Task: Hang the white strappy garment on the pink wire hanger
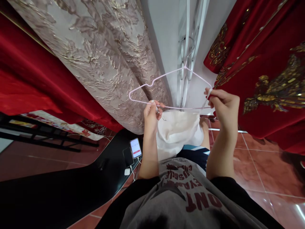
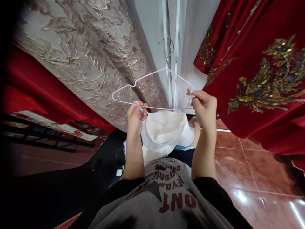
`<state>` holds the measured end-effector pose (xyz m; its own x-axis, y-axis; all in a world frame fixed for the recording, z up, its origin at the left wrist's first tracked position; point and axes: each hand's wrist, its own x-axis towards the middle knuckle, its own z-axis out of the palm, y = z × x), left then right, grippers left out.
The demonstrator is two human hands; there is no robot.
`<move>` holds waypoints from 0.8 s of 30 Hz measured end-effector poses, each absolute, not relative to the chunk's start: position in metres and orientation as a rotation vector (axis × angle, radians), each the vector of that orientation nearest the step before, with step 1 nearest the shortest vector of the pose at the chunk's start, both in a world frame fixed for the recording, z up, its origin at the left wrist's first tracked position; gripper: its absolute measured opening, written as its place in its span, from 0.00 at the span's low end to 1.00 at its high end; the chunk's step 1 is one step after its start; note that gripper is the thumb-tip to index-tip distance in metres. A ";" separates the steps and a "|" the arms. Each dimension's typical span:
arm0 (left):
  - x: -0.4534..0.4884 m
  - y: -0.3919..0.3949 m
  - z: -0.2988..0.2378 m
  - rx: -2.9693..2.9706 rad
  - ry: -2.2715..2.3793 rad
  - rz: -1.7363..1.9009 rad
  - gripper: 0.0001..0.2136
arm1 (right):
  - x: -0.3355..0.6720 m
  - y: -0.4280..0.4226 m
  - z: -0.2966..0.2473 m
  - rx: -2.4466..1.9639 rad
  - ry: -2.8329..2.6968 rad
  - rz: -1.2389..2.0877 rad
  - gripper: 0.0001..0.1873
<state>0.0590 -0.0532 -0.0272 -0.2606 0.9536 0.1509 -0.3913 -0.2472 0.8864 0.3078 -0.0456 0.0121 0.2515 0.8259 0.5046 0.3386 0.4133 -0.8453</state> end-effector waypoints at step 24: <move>0.043 -0.055 -0.034 0.923 0.955 1.583 0.12 | 0.279 -0.055 -0.020 -1.106 -1.641 0.523 0.09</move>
<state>0.0432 -0.0546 -0.0339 -0.1810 0.9786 0.0982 -0.3695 -0.1602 0.9153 0.2794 -0.0549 -0.0202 -0.0327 0.8586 0.5117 0.4047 0.4795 -0.7787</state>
